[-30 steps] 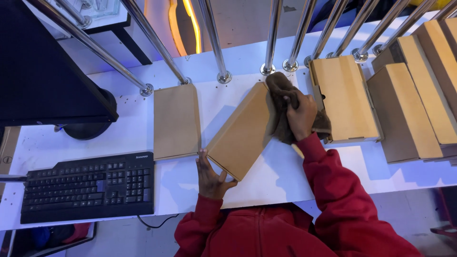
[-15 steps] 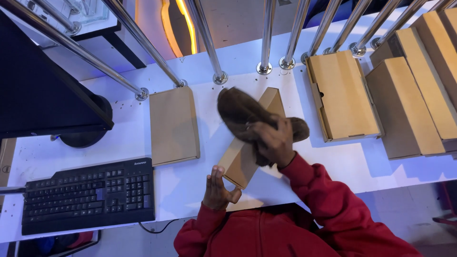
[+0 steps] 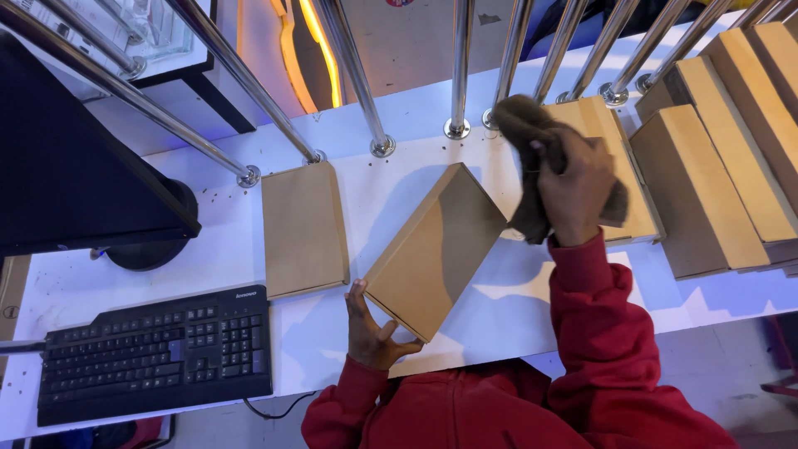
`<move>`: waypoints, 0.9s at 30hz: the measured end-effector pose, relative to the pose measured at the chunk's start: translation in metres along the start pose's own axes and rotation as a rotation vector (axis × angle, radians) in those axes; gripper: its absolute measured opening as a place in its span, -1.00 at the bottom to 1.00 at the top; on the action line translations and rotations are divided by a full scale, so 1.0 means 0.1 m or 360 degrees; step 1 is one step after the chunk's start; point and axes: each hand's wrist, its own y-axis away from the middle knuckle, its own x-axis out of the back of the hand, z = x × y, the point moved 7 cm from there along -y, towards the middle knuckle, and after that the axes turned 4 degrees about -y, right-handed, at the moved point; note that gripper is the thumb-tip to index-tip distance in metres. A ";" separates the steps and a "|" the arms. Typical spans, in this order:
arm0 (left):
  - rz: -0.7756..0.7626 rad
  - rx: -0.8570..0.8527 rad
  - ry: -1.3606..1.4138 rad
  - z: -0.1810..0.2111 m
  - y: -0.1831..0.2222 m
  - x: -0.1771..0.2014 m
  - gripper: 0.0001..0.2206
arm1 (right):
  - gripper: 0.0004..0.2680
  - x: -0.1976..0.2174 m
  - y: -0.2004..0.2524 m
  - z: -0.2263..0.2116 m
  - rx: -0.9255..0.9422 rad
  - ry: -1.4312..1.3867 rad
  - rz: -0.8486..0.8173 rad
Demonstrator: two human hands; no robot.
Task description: The person removes a laptop battery from a box, wipes the surfaces of the battery with a cloth, and places the battery back inside the box.
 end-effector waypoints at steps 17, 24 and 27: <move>-0.1030 0.0292 0.0586 -0.60 -0.11 -0.63 0.00 | -0.80 0.10 1.22 0.18 0.0477 0.0013 -0.0598; -0.1234 0.0830 0.0128 -0.83 0.13 -0.56 -0.18 | -0.83 0.09 1.94 0.73 -0.0336 0.0147 -0.0706; -0.1213 0.1336 0.0146 -0.74 0.43 -0.55 -0.42 | -0.77 0.08 2.06 0.74 -0.0834 -0.0042 -0.0783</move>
